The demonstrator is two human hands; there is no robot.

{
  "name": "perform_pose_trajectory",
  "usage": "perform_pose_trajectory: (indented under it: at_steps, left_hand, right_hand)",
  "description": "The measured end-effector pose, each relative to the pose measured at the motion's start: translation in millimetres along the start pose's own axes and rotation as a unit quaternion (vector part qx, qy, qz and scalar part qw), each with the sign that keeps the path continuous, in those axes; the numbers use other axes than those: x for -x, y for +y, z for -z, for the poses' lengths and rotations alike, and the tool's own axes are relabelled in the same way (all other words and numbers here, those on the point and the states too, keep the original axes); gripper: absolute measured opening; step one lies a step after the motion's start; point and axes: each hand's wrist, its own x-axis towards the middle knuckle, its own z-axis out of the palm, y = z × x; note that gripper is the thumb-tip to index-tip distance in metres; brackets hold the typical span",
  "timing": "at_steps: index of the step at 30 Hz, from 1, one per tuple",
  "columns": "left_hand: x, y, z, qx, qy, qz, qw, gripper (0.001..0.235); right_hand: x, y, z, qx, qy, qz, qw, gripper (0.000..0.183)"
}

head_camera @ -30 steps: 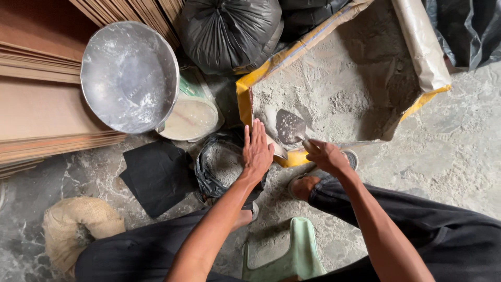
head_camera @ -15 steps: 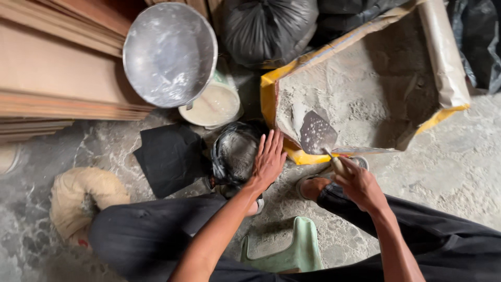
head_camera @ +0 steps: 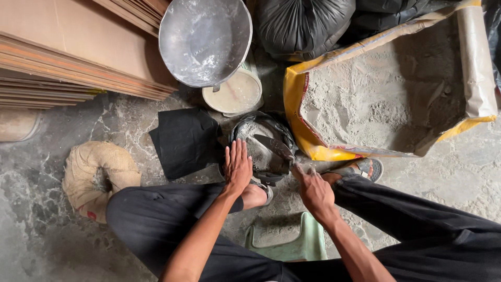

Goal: The person scoops dry cement powder from a bag into a small black container using a trowel and then reaches into the container by hand.

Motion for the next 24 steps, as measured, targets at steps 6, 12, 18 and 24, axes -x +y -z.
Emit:
perform_pose_trajectory:
  at_steps: [6,12,18,24]
  left_hand:
    - [-12,19,-5,0.081,0.015,-0.056,0.995,0.049]
    - [-22,43,0,0.083,-0.01,-0.044,0.996,0.052]
    - [-20,20,31,0.081,-0.09,0.065,0.99,0.053]
    - [-7,-24,-12,0.064,-0.006,0.191,0.979,0.076]
  right_hand:
    - [43,13,24,-0.177,0.057,-0.117,0.976,0.064]
    - [-25,53,25,-0.142,0.165,-0.203,0.955,0.059]
    - [-104,77,-46,-0.087,0.234,-0.158,0.955,0.079]
    - [-69,26,-35,-0.044,0.408,-0.048,0.911,0.041]
